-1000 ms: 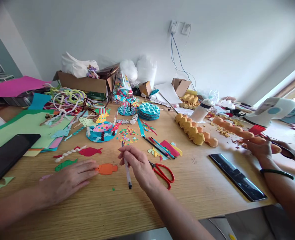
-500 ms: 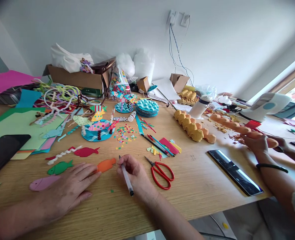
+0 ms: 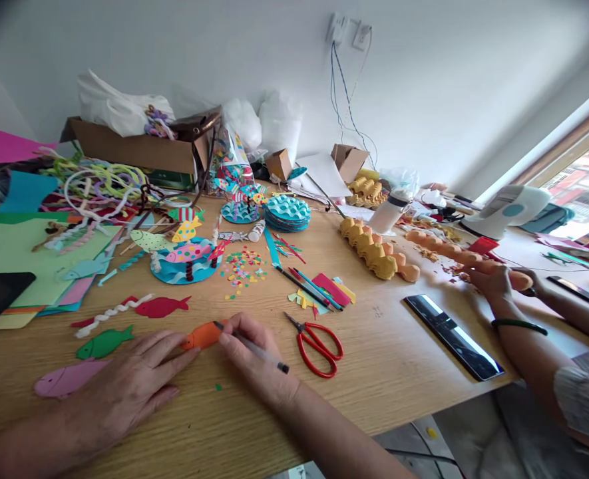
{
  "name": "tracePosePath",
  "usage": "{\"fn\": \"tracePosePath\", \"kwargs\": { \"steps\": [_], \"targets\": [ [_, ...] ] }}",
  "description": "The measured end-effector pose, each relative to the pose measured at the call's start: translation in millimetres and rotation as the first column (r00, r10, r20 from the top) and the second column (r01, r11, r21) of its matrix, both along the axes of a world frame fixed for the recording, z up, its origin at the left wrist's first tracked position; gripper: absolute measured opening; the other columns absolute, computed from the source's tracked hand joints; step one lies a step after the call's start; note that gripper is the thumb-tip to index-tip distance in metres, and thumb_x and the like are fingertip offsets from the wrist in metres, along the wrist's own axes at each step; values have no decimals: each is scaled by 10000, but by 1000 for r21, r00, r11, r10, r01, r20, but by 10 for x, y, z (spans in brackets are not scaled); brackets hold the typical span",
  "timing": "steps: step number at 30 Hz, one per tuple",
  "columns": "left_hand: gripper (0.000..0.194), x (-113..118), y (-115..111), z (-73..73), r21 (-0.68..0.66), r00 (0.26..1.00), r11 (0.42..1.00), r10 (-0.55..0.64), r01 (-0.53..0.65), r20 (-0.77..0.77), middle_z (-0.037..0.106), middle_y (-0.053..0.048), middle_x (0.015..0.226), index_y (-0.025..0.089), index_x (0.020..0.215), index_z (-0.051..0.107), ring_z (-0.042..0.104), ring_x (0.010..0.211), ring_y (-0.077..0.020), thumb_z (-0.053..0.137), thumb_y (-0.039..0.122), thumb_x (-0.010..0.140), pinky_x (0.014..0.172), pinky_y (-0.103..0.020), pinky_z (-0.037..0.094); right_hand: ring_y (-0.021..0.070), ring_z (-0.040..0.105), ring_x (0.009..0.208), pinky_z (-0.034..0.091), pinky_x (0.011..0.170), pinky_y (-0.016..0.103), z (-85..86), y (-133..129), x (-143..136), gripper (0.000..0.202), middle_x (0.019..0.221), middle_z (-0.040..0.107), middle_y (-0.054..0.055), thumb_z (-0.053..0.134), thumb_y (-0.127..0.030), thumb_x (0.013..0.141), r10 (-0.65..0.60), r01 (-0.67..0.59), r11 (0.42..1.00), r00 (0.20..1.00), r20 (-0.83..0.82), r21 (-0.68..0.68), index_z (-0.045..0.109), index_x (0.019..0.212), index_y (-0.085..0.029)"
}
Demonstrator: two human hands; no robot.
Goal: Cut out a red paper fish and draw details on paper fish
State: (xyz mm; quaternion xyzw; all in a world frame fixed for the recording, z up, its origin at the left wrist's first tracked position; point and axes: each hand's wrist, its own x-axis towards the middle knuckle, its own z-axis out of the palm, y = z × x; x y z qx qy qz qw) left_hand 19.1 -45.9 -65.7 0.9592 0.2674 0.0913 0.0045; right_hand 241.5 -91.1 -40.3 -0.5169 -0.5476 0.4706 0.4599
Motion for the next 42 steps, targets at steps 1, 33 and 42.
{"fn": "tracePosePath", "kwargs": {
  "steps": [1,33,42],
  "targets": [
    [423,1,-2,-9,11,1000,1000,-4,4,-2,636,-62,1201,281,1250,585,574,1083,-275,593,261,828,931,-423,495,111,418,589,339,570,228,-7,-6,-20,208,638,474,-32,526,-375,854,13,-20,999,992,127,48,515,735,-205],
    [386,11,-72,-15,140,998,989,-52,45,47,638,-98,1217,185,1221,598,562,1115,-273,563,196,837,957,-434,494,115,492,560,376,546,216,-89,15,-129,114,632,567,-17,477,-188,805,-15,-42,988,932,363,148,590,813,-187],
    [396,14,-60,6,124,996,990,-74,68,43,649,-114,1182,160,1241,590,570,1085,-286,560,207,850,936,-449,498,114,480,562,363,519,212,-90,109,-151,85,640,555,-20,485,-205,756,-79,85,996,966,247,-16,568,773,-194]
  ]
}}
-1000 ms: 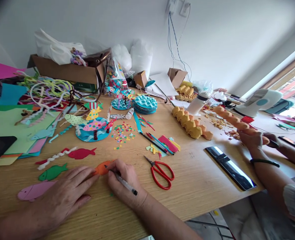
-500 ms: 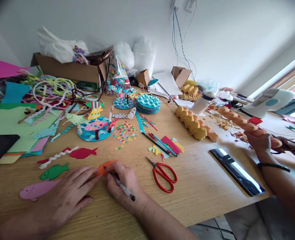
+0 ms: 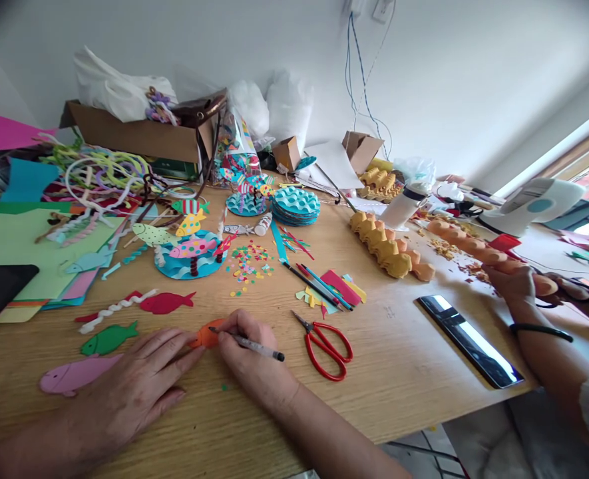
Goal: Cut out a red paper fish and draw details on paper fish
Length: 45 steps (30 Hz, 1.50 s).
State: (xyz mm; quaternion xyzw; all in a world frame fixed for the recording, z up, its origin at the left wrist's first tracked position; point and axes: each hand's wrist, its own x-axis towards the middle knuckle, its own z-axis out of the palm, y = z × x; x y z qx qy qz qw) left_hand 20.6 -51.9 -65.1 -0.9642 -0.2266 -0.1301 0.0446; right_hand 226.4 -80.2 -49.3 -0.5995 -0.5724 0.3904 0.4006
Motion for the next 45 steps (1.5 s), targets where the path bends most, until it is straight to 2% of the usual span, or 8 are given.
{"fn": "tracePosePath", "kwargs": {
  "steps": [3,6,12,20,28,45],
  "targets": [
    [404,-8,6,10,-9,1000,1000,8,-8,-20,649,-95,1189,190,1256,586,567,1088,-272,551,215,854,942,-432,495,106,479,539,358,510,202,-23,-3,-27,71,623,556,-26,493,-180,745,-14,10,998,997,76,55,561,756,-195],
    [407,-14,6,4,7,999,1000,15,-15,-29,646,-80,1202,208,1259,588,563,1092,-258,541,218,855,945,-412,490,98,496,520,372,517,193,-55,-21,-50,88,606,573,-31,498,-151,746,16,-41,988,986,166,147,574,756,-195],
    [372,6,-8,8,97,1000,995,-15,13,18,669,-86,1168,164,1204,617,574,1062,-268,528,186,844,897,-415,501,103,546,530,416,542,187,-73,5,-73,118,634,646,-12,507,-143,741,25,-71,975,977,213,209,610,768,-193],
    [336,8,-22,-33,75,998,997,1,-5,61,659,-70,1175,173,1204,614,546,1083,-253,516,205,884,954,-402,441,107,571,539,438,555,188,-74,13,-85,124,660,673,-8,513,-141,743,33,-83,977,969,243,198,617,782,-197],
    [370,4,-23,-29,32,1000,999,16,-17,26,654,-69,1199,199,1246,590,553,1096,-254,496,205,888,968,-415,453,110,571,547,445,575,196,-66,10,-85,120,662,674,-6,513,-139,744,31,-80,979,967,254,186,612,780,-197],
    [398,14,-36,-44,67,998,998,5,-9,63,651,-88,1178,163,1239,580,552,1082,-274,491,146,852,937,-433,464,103,523,504,411,538,198,-36,-23,-82,106,611,615,-23,498,-134,735,74,-107,983,976,207,150,580,756,-197]
  ]
}}
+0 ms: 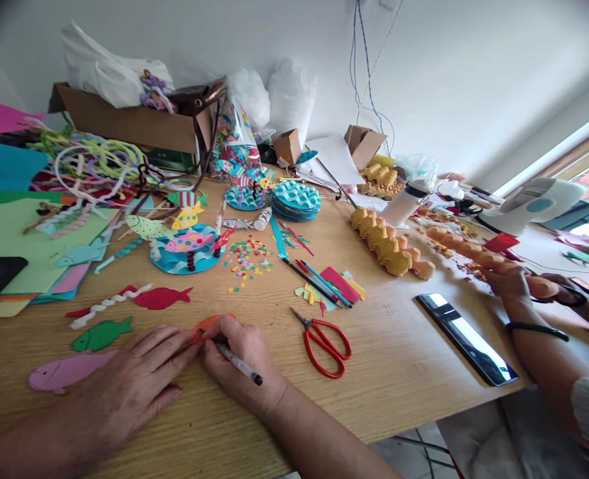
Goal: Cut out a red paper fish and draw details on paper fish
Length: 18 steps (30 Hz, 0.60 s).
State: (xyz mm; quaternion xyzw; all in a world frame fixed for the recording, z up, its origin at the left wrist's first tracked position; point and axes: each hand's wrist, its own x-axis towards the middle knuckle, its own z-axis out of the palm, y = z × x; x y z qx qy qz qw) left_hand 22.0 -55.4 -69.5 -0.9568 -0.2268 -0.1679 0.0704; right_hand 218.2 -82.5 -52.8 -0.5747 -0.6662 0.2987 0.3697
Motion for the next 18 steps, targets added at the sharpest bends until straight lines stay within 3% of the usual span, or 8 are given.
{"fn": "tracePosePath", "kwargs": {
  "steps": [18],
  "targets": [
    [439,-14,13,8,-28,999,999,-15,16,37,651,-72,1180,195,1322,526,560,1075,-264,492,174,886,950,-419,453,107,547,537,427,561,193,-7,21,8,115,632,642,-23,508,-125,726,-46,46,999,998,42,9,583,742,-211]
  ]
}}
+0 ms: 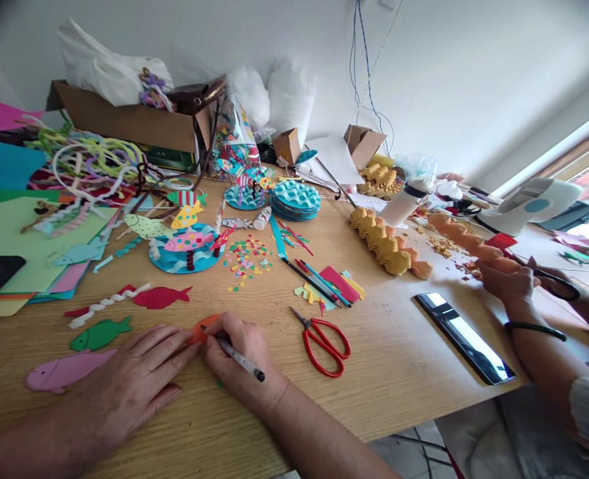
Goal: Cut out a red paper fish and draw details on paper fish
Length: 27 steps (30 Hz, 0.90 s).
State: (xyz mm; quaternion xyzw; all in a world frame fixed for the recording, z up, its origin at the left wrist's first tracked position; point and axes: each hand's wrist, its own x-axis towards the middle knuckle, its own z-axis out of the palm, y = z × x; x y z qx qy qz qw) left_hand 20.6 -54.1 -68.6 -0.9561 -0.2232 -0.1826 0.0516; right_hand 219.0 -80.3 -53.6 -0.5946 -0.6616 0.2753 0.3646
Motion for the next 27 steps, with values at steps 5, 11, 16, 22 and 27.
{"fn": "tracePosePath", "kwargs": {
  "steps": [5,11,16,22,27],
  "targets": [
    [405,12,-9,5,-10,999,1000,14,-14,-30,653,-82,1182,183,1275,568,558,1079,-267,467,161,884,951,-433,464,107,543,536,424,556,196,15,-8,0,110,638,643,-19,506,-130,732,22,-22,1000,1000,-9,0,583,751,-207],
    [409,19,-34,-40,-57,998,997,53,-55,-40,637,-81,1219,206,1290,562,541,1130,-263,442,172,901,1008,-453,434,104,545,528,429,550,193,6,-12,-10,119,642,647,-26,510,-120,722,23,-23,1000,1000,-10,-10,581,746,-212],
    [397,14,-22,-20,-46,997,998,42,-45,-69,646,-69,1218,212,1259,584,557,1114,-256,476,183,879,989,-427,454,103,542,520,430,545,193,-13,-10,-19,115,639,647,-25,508,-128,726,30,-30,1000,999,-14,1,580,754,-213],
    [384,14,-12,4,12,998,1000,27,-27,-61,662,-73,1186,186,1218,608,565,1083,-261,480,167,857,958,-424,473,108,543,521,432,552,201,0,-16,-14,99,623,628,-22,496,-143,727,33,-33,999,999,-22,3,565,744,-212],
    [399,11,-10,6,6,998,1000,26,-26,-61,657,-73,1191,192,1235,593,564,1086,-261,473,163,855,957,-424,471,116,541,531,434,567,209,9,-21,-12,79,619,617,-20,491,-150,718,22,-22,1000,1000,-5,7,534,724,-216]
  ]
}}
